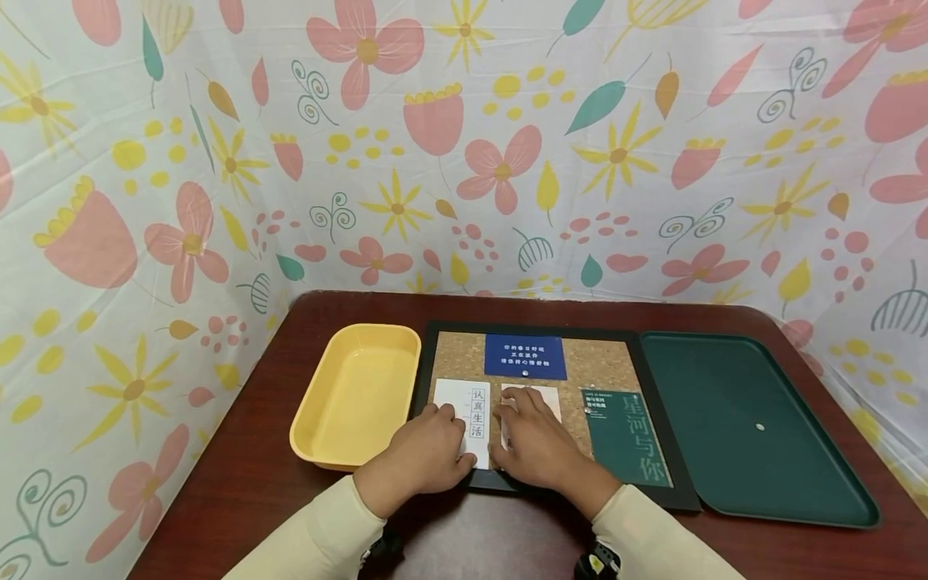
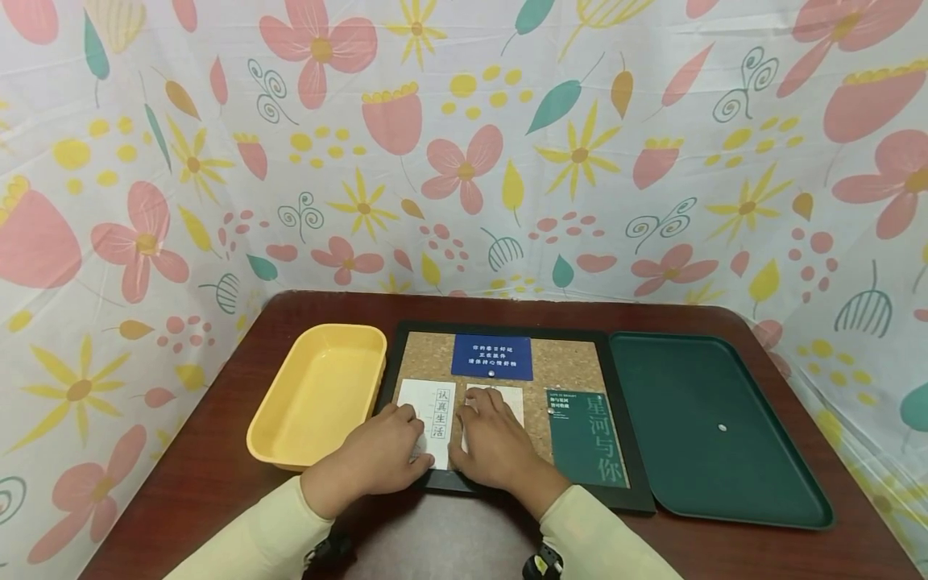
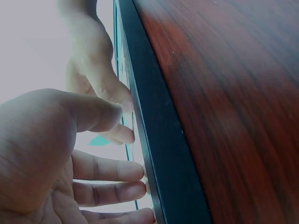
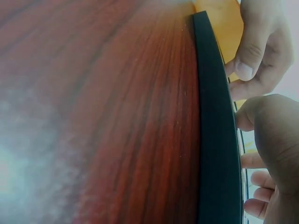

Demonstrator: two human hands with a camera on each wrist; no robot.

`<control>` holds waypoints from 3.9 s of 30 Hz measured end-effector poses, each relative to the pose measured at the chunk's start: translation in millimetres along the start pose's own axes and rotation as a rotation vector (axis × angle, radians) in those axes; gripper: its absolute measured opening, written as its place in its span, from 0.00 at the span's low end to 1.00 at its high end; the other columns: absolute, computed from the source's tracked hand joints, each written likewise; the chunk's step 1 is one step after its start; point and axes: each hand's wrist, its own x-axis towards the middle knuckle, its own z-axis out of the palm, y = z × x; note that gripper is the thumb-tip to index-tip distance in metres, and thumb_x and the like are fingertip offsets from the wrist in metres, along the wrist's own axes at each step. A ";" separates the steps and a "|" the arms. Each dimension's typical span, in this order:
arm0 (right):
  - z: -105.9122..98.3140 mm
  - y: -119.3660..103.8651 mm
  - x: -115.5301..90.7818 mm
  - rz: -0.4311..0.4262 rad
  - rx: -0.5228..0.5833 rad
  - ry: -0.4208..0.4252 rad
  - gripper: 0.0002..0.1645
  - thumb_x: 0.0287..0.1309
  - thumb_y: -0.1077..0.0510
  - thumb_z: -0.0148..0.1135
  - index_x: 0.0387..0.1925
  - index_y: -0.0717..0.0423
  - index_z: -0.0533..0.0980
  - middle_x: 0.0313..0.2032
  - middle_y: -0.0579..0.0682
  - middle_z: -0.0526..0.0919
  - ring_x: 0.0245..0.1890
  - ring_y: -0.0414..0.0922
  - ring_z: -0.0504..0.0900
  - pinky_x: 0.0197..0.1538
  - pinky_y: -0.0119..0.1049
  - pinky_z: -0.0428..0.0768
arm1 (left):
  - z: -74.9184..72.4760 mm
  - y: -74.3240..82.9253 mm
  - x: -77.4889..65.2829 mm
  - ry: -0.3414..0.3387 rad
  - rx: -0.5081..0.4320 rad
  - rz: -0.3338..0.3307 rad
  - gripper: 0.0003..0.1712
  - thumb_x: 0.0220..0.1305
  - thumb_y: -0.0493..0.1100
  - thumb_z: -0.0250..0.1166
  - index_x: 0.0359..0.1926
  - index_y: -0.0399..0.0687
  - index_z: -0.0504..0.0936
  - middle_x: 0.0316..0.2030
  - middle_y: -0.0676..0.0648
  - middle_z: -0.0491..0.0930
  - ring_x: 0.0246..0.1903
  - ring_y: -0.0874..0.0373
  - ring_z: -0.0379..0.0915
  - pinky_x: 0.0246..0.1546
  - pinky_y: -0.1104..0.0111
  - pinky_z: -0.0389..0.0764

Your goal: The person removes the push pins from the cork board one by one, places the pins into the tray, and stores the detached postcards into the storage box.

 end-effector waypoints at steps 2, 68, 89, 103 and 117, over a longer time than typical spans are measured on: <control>1.1 0.0 1.7 0.010 0.002 -0.014 0.26 0.56 0.51 0.67 0.52 0.65 0.81 0.60 0.64 0.74 0.64 0.61 0.68 0.69 0.52 0.65 | 0.2 -0.2 -0.2 0.005 -0.002 0.004 0.23 0.65 0.59 0.66 0.36 0.41 0.86 0.33 0.44 0.78 0.38 0.48 0.76 0.43 0.59 0.79; -10.8 -18.3 3.8 0.525 1.180 -0.129 0.31 0.62 0.74 0.59 0.66 0.71 0.64 0.41 0.62 0.82 0.23 0.47 0.84 0.28 0.40 0.84 | -0.6 -2.5 0.9 0.108 -0.171 -0.062 0.18 0.66 0.51 0.67 0.37 0.37 0.84 0.29 0.47 0.74 0.30 0.54 0.69 0.33 0.62 0.78; -15.1 -8.5 -4.3 0.559 1.188 -0.060 0.31 0.65 0.73 0.59 0.68 0.68 0.64 0.42 0.63 0.81 0.25 0.49 0.83 0.28 0.38 0.83 | -5.0 -6.4 -4.4 0.301 -0.206 -0.023 0.11 0.65 0.47 0.69 0.37 0.44 0.86 0.41 0.47 0.80 0.41 0.53 0.74 0.40 0.62 0.81; -16.7 -5.5 -5.8 0.588 1.199 -0.066 0.31 0.67 0.72 0.58 0.69 0.67 0.63 0.44 0.63 0.80 0.26 0.50 0.83 0.29 0.37 0.82 | -19.6 -35.0 -9.4 0.428 -0.314 -0.113 0.08 0.67 0.43 0.66 0.40 0.43 0.86 0.45 0.47 0.80 0.47 0.49 0.76 0.48 0.57 0.80; -20.0 -4.0 -6.7 0.589 1.197 -0.066 0.31 0.68 0.71 0.58 0.69 0.67 0.62 0.44 0.63 0.80 0.26 0.49 0.83 0.28 0.37 0.82 | -40.3 -80.2 -18.8 0.450 -0.362 -0.389 0.17 0.68 0.45 0.64 0.51 0.38 0.85 0.52 0.37 0.77 0.54 0.37 0.70 0.54 0.46 0.73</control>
